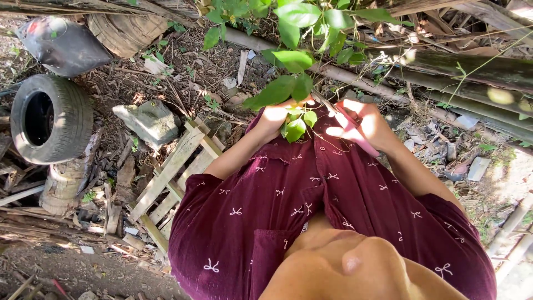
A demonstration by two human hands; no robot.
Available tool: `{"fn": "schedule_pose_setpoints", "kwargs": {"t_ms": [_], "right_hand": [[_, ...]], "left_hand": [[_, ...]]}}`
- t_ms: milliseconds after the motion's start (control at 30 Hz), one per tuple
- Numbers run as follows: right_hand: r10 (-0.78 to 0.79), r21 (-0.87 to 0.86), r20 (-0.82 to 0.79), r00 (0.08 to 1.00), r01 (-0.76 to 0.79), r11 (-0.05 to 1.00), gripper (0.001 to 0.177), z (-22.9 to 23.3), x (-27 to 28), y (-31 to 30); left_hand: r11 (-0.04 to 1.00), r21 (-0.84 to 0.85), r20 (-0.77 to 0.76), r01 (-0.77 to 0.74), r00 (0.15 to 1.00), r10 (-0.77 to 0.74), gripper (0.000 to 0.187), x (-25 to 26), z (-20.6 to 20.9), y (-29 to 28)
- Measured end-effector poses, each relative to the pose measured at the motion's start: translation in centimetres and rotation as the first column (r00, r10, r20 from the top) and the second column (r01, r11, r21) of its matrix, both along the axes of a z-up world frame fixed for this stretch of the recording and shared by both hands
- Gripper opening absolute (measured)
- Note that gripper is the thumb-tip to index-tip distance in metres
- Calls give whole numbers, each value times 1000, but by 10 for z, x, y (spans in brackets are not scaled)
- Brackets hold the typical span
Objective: The recorder uses scissors to trim leaves from a vine growing on a fence.
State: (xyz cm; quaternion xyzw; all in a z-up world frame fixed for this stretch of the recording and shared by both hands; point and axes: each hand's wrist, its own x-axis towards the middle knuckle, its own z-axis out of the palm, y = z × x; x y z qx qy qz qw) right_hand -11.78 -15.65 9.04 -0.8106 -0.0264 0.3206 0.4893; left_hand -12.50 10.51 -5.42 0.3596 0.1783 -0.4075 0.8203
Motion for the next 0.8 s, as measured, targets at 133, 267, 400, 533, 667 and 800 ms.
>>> {"fn": "schedule_pose_setpoints", "kwargs": {"t_ms": [133,267,400,533,667,800], "right_hand": [[-57,240,238,970,-2,971,25,-6,-5,-6],[-45,5,77,996,45,999,36,-9,-7,-12],[-71,71,118,991,63,995,46,-11,-14,-11],[-141,135,179,974,118,984,53,-28,-32,-16],[-324,364,165,931,248,898,46,-40,-47,-21],[-415,416,324,850,266,870,38,-50,-57,-27]], "left_hand": [[995,38,56,-89,995,87,15,16,46,-8],[993,-21,254,-116,960,117,14,23,77,-5],[980,-12,213,-201,957,199,17,27,86,-2],[979,-130,317,-158,929,192,21,36,100,-3],[969,-195,281,-151,938,203,25,59,135,-7],[968,-207,359,-144,909,212,31,80,117,-10]]}}
